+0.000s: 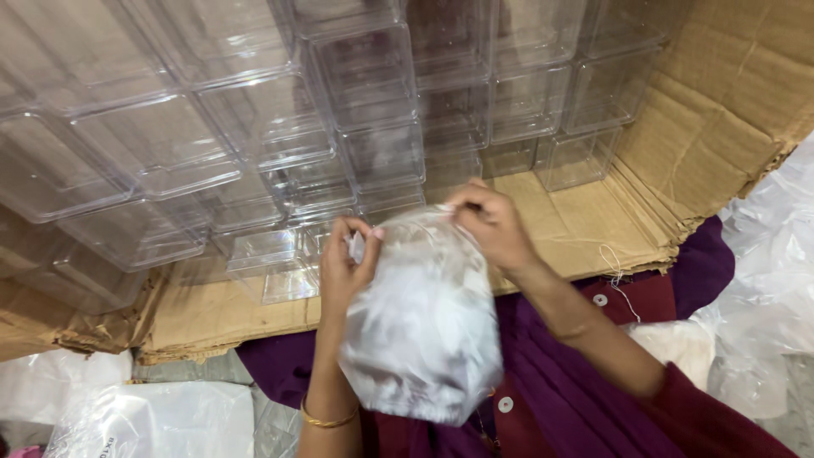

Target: The person sits on the floor and repeatedly picks up clear plastic containers, places them into a white plastic bag, and sets the bag aside. The person continues this cycle with multiple containers from a cardboard box.

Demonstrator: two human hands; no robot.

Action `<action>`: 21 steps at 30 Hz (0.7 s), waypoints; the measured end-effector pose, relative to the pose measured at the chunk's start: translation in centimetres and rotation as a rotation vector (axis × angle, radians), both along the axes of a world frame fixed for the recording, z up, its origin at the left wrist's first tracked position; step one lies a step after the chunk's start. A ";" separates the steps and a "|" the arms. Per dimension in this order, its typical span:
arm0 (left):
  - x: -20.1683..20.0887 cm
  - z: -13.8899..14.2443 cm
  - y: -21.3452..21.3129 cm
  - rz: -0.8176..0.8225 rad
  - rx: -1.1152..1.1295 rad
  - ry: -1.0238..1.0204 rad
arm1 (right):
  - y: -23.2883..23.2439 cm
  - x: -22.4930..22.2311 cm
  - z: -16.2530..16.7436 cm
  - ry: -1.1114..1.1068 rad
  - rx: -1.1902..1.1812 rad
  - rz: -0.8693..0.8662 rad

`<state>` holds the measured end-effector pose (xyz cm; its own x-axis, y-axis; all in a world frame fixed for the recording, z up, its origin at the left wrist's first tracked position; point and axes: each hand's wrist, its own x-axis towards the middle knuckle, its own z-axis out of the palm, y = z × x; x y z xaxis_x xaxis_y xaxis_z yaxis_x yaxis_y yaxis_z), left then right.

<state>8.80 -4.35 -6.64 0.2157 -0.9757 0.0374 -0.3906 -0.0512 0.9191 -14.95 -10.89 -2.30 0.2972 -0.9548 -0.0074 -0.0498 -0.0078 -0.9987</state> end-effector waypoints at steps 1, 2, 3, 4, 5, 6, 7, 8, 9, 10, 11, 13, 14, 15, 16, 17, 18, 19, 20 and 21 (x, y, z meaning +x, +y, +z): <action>-0.2 0.3 -0.3 0.013 -0.003 -0.071 | -0.3 1.2 -0.1 0.240 -0.179 -0.020; -0.4 0.5 -0.5 0.026 -0.007 -0.142 | -0.5 2.3 -0.3 0.478 -0.360 -0.042; -0.6 0.8 -0.6 0.040 -0.011 -0.214 | -0.7 3.1 -0.4 0.716 -0.542 -0.065; -0.7 1.0 -0.7 0.053 -0.012 -0.284 | -0.6 3.8 -0.3 0.735 -0.412 -0.038; -0.9 1.3 -0.6 0.066 -0.010 -0.353 | -0.3 3.9 -0.4 0.752 -0.278 -0.009; -0.9 1.7 -0.8 0.080 -0.008 -0.420 | 0.1 3.8 -0.6 0.769 -0.147 0.022; -0.9 2.1 -0.8 0.057 0.004 -0.373 | 0.9 3.3 -0.9 0.678 -0.223 0.043; -0.8 2.7 -0.6 0.032 0.021 -0.325 | 1.7 2.4 -0.7 0.587 -0.293 0.064; -0.8 3.3 -0.7 0.008 0.034 -0.276 | 2.4 1.4 -0.5 0.494 -0.365 0.084; -0.8 4.1 -0.2 -0.017 0.078 -0.191 | 3.4 0.2 -0.2 0.540 -0.326 0.053; -0.8 5.1 0.8 -0.042 0.125 -0.106 | 4.7 -1.2 0.2 0.584 -0.284 0.022; -1.2 6.9 2.7 -0.112 0.222 0.028 | 7.9 -4.3 0.8 0.674 -0.202 -0.039; -1.6 7.7 3.9 -0.155 0.278 0.079 | 9.5 -5.7 1.0 0.693 -0.274 -0.035; -2.1 8.3 5.1 -0.197 0.336 0.130 | 10.7 -6.7 0.9 0.712 -0.344 -0.026; -2.5 8.6 5.8 -0.184 0.379 0.159 | 11.4 -7.6 0.7 0.594 -0.393 0.023; -2.9 8.8 6.4 -0.171 0.420 0.186 | 12.0 -8.2 0.4 0.473 -0.441 0.070; -3.2 8.8 6.9 -0.160 0.462 0.211 | 12.4 -8.6 0.2 0.349 -0.485 0.116; -3.3 8.8 7.2 -0.176 0.323 0.236 | 12.4 -8.6 -0.1 0.511 -0.442 0.136; -3.4 8.6 7.4 -0.196 0.185 0.262 | 12.2 -8.3 -0.2 0.672 -0.396 0.157; -3.5 8.3 7.5 -0.219 0.046 0.286 | 11.9 -7.9 -0.3 0.832 -0.348 0.177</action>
